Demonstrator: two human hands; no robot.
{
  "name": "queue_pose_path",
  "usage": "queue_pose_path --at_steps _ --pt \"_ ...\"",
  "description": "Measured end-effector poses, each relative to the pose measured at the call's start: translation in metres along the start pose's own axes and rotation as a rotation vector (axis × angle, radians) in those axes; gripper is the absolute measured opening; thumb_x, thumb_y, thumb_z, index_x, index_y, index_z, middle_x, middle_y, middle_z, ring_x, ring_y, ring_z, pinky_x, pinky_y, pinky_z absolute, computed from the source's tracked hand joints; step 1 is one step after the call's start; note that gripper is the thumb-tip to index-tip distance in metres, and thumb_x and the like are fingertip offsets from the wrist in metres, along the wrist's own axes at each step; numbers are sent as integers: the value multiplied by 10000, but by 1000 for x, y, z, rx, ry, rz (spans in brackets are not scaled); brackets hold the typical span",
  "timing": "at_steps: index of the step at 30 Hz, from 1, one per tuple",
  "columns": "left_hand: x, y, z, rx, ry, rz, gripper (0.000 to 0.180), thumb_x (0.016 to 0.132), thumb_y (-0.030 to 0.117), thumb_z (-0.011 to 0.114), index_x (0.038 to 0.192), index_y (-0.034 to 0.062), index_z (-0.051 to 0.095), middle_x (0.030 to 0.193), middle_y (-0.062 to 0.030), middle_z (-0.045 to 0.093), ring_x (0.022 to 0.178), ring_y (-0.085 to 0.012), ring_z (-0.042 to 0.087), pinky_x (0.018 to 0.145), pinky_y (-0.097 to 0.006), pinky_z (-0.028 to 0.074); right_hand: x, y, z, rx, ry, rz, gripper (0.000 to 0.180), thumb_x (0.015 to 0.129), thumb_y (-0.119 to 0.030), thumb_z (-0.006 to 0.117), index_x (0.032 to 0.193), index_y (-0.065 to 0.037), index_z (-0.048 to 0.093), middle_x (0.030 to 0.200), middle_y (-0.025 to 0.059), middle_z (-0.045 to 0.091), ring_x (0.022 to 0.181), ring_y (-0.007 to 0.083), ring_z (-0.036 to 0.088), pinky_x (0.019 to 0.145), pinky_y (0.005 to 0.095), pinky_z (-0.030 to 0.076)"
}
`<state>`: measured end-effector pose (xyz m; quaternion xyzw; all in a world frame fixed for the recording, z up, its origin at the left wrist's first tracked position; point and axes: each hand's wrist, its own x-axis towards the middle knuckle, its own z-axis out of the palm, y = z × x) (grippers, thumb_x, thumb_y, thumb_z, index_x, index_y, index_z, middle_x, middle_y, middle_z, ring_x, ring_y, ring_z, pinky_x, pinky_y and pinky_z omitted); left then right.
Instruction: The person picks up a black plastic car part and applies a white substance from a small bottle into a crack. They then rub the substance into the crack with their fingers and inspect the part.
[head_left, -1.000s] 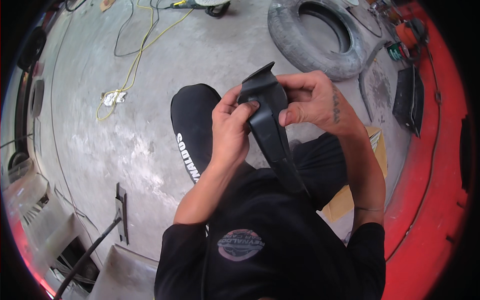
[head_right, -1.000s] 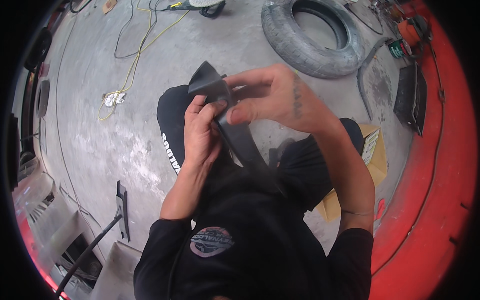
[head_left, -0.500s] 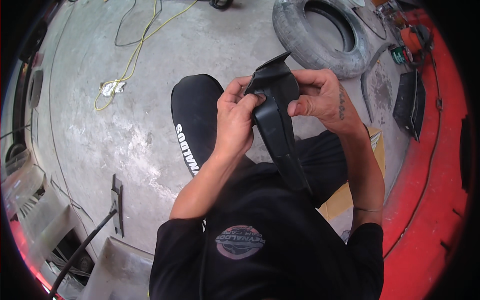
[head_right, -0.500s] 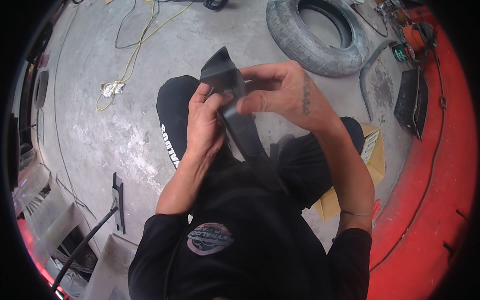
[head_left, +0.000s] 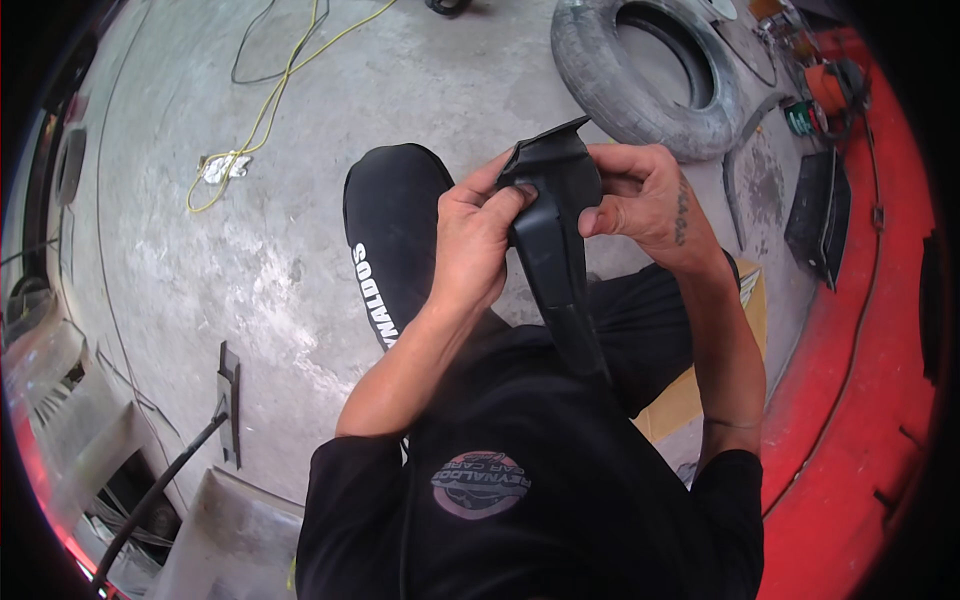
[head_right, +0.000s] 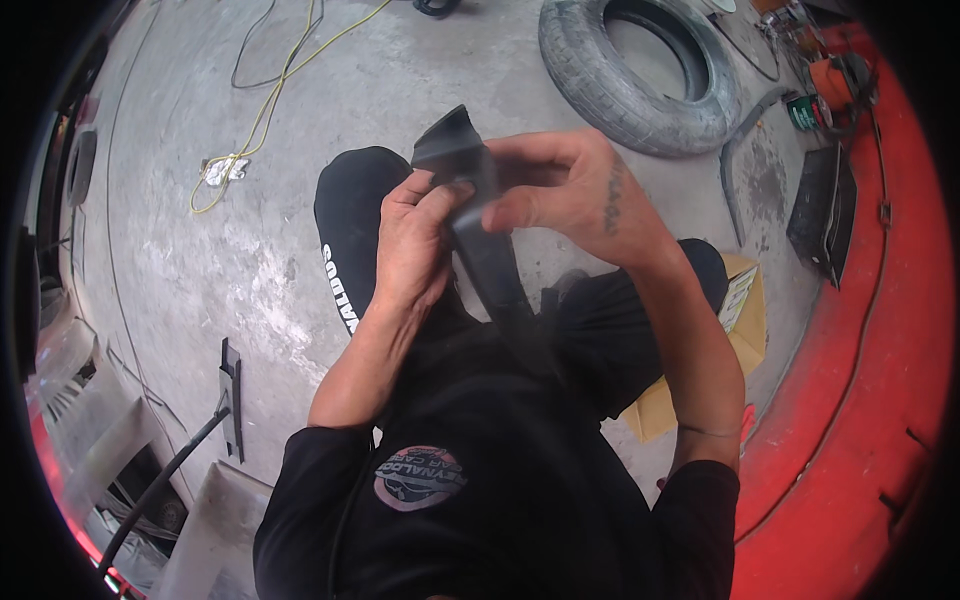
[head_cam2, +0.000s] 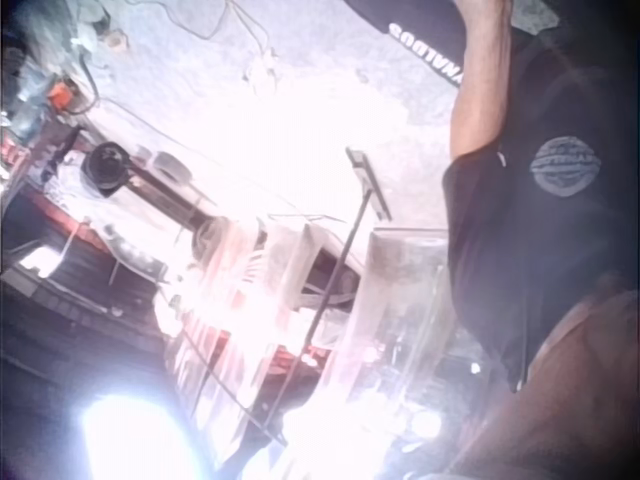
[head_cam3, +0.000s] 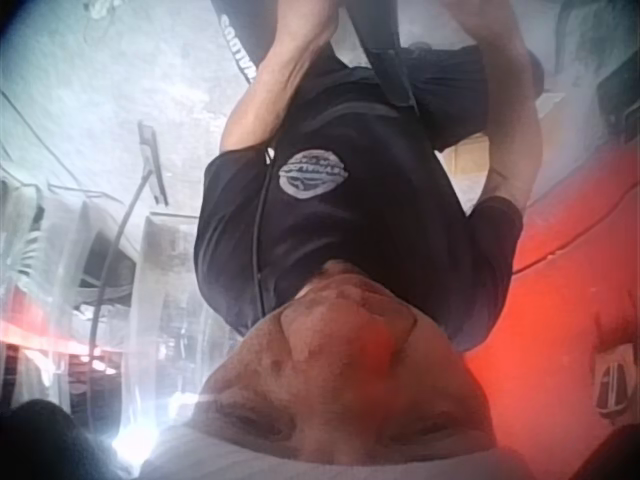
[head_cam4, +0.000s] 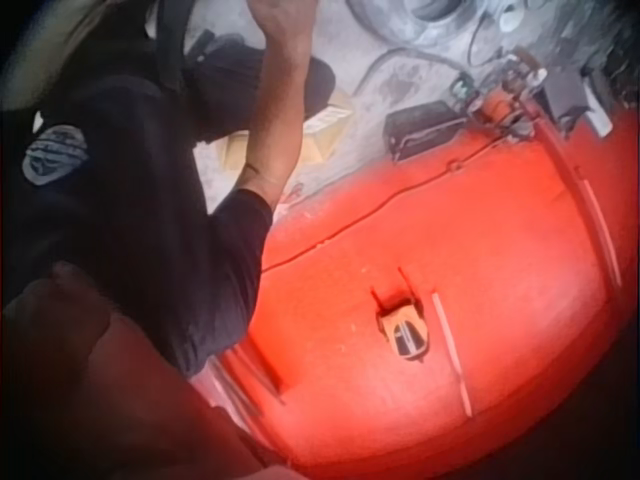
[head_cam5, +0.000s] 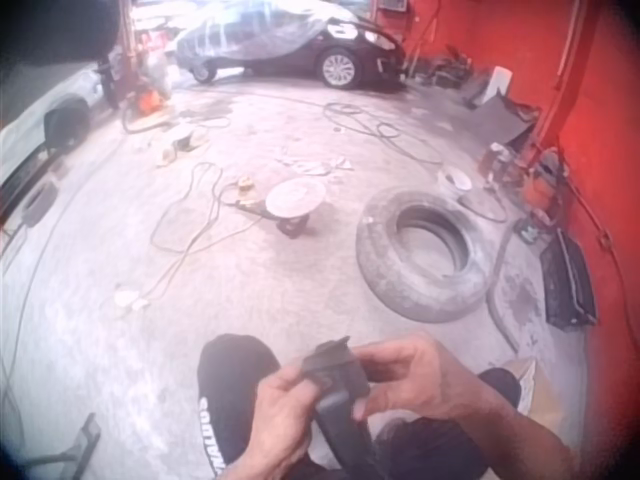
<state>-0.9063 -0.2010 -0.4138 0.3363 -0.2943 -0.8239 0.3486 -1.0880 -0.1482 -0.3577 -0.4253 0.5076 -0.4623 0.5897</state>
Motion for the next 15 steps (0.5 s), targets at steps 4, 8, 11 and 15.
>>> queue_pose_path --at_steps 4,8,11,15 --pt "-2 5 -2 -28 -51 -57 455 919 -5 542 1368 -63 587 1084 -84 709 920 -120 660 825 -238 526 0 1 -1 12 12 -11 528 781 -127 874 1232 65 676 1058 103 735 987 152 687 903 290 555" --pt "0 7 -20 -127 -207 -122 562 926 6 543 1481 -40 463 1062 -63 693 870 -95 633 751 -233 497 0 -2 -2 51 13 0 538 788 -158 880 1230 69 673 1046 97 735 959 153 693 893 292 561" --pt "-6 10 -16 -181 -156 -126 629 960 55 572 1547 -18 359 997 -25 666 815 -70 596 684 -229 464 0 0 -4 50 13 8 549 784 -173 887 1226 73 673 1036 90 734 937 142 692 878 281 560" --pt "-5 9 -24 -162 -252 -63 698 988 162 653 1583 40 309 918 6 628 796 -59 581 700 -234 481 0 -1 -1 51 31 -23 556 779 -192 895 1220 70 680 1021 83 736 931 120 683 864 267 554"
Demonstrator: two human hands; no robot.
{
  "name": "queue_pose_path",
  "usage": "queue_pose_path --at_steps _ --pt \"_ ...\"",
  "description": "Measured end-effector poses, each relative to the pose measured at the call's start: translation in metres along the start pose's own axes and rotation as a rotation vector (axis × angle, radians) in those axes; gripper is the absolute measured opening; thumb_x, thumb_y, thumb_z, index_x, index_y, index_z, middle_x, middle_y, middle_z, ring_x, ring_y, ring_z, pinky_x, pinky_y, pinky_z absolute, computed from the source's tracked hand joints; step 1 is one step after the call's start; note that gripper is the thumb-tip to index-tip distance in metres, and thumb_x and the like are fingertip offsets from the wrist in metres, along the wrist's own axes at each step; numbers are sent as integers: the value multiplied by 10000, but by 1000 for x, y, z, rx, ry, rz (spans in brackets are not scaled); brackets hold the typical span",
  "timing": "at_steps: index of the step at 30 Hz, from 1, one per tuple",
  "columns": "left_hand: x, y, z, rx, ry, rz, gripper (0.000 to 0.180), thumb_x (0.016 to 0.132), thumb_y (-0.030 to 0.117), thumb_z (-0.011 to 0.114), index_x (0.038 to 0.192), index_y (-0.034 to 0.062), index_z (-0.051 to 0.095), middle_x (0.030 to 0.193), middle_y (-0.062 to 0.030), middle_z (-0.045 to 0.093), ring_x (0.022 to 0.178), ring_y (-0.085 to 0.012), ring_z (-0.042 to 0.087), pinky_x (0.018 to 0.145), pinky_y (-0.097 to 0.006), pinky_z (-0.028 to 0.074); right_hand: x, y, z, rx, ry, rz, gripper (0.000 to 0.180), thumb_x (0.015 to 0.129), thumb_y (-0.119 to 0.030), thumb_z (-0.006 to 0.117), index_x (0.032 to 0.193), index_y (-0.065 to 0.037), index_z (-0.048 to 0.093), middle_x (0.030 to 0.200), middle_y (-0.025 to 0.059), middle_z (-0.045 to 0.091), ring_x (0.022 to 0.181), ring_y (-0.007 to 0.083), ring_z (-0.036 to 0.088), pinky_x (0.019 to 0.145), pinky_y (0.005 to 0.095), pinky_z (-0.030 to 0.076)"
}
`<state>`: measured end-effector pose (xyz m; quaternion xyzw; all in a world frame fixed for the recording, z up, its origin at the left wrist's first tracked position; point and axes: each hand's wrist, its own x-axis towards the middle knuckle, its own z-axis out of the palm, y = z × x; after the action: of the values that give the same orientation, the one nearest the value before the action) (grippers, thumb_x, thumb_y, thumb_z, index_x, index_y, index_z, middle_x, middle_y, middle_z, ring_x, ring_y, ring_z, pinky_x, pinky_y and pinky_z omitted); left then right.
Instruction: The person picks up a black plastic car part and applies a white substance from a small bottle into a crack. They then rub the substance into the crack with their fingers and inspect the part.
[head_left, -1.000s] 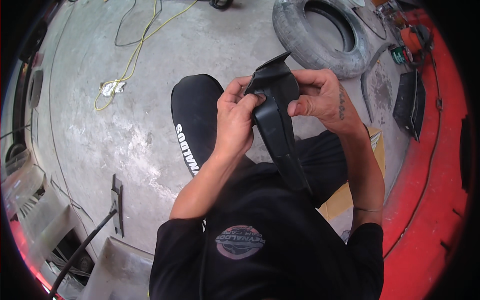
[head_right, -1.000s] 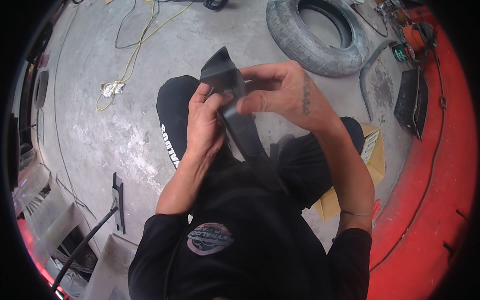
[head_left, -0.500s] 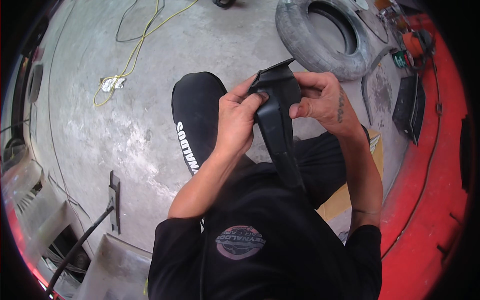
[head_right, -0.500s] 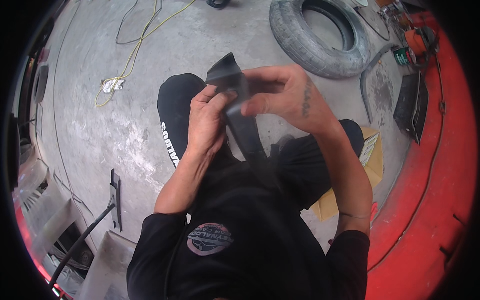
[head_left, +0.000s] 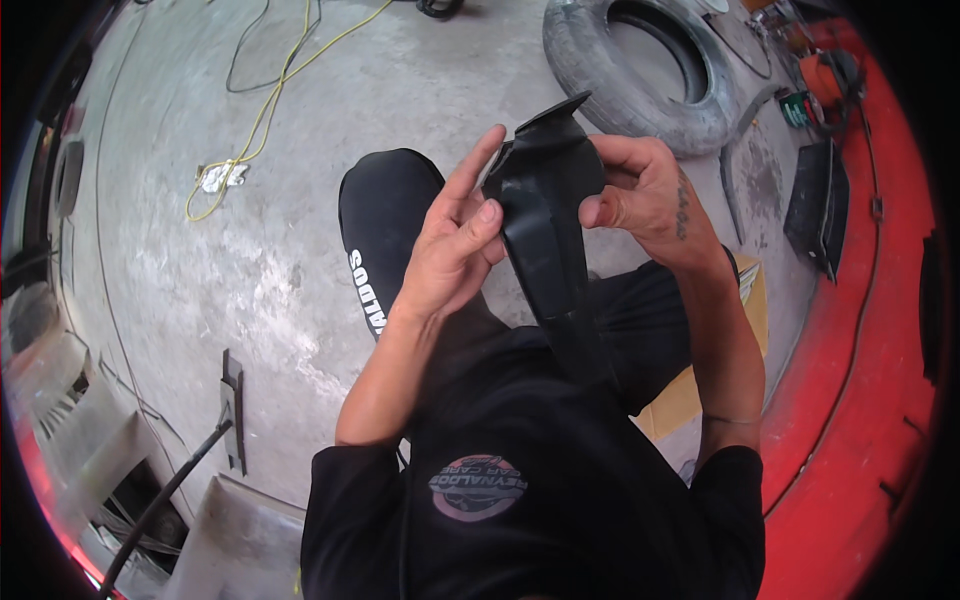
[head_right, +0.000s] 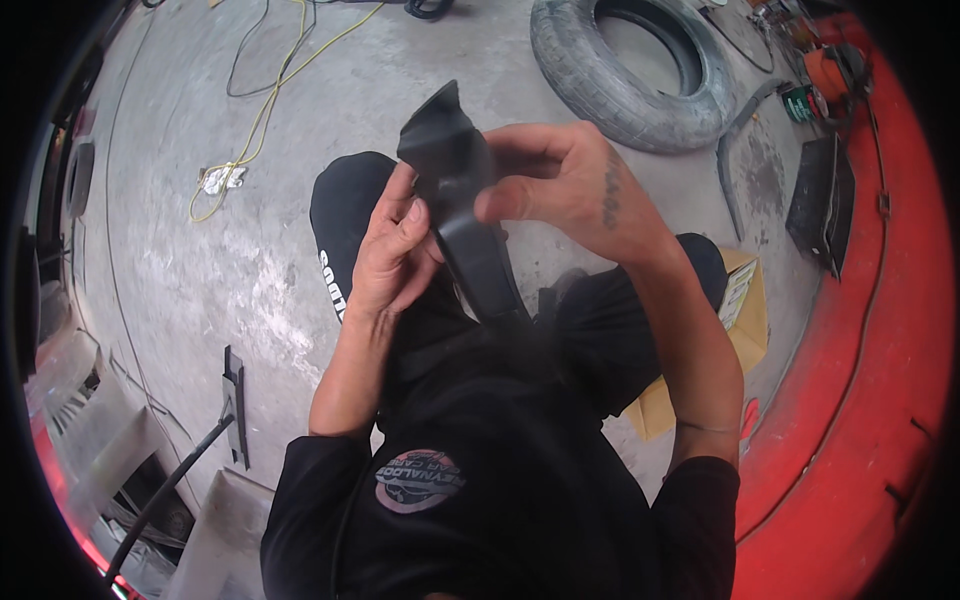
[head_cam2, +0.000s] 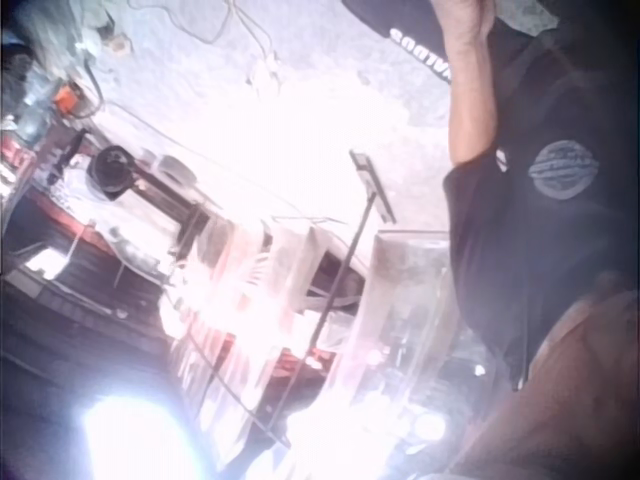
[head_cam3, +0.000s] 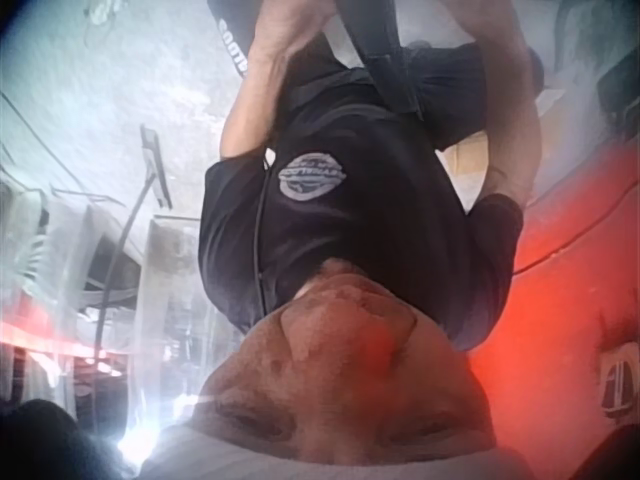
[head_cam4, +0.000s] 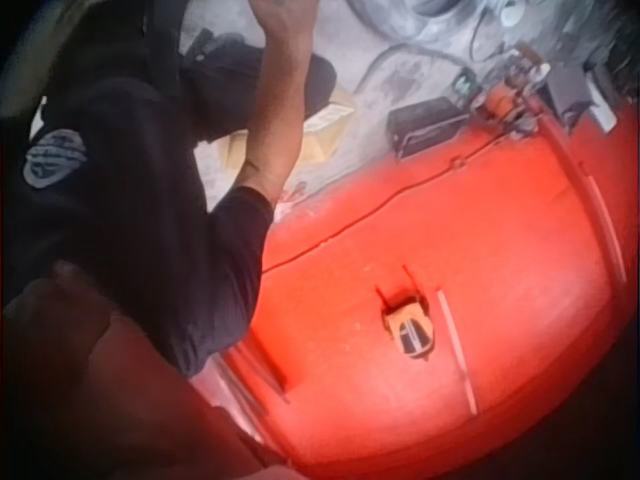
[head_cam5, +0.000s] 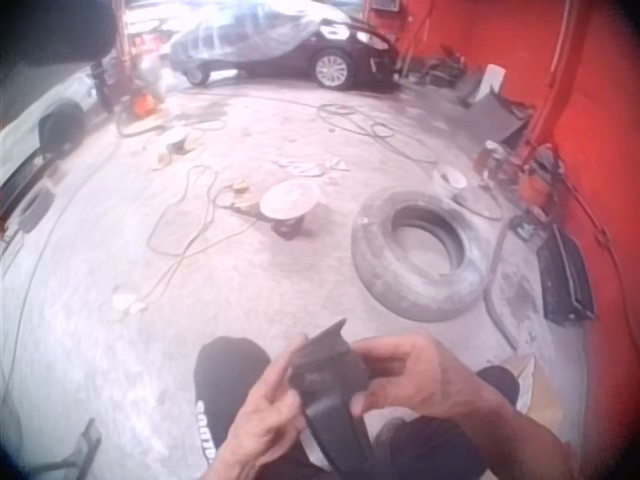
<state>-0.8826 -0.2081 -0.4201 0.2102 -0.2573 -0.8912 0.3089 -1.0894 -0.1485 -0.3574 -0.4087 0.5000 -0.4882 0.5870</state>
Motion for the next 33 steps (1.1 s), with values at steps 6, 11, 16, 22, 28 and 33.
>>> queue_pose_path --at_steps 6,11,16,22,28,33 --pt "1 -11 -25 102 -111 73 690 960 209 726 1545 85 381 933 1 636 771 -54 592 708 -239 523 -1 -1 2 18 -26 -13 511 796 -180 881 1206 60 694 1030 77 742 935 109 680 867 261 549" --pt "0 -8 -20 131 -120 102 638 946 209 747 1489 74 440 923 0 638 764 -45 602 698 -219 525 -2 2 3 41 -31 -31 501 802 -166 875 1210 60 694 1033 73 742 944 113 680 874 259 546" --pt "-1 -7 -17 169 -96 135 675 916 229 785 1479 68 447 1015 -24 658 815 -53 625 725 -225 533 0 2 5 -6 -16 -13 476 795 -135 865 1200 56 704 1032 74 740 938 116 678 878 264 536" --pt "1 -12 -37 196 -142 139 696 892 225 809 1470 58 459 1250 -76 646 864 -67 646 776 -240 549 1 -2 9 -26 -26 -6 478 798 -162 865 1193 55 708 1011 81 744 929 119 678 884 264 527" --pt "2 -16 -40 149 -128 125 721 849 221 847 1452 51 492 1287 -84 651 921 -72 656 801 -239 544 2 1 7 -42 -30 12 522 833 -244 854 1217 67 685 1003 95 743 927 126 684 867 264 532" --pt "6 -14 -31 191 -125 225 757 774 171 898 1419 39 524 1224 -71 676 893 -72 661 775 -225 540 1 -5 9 -77 -10 9 508 822 -292 865 1147 60 696 976 89 733 924 140 695 854 264 536"
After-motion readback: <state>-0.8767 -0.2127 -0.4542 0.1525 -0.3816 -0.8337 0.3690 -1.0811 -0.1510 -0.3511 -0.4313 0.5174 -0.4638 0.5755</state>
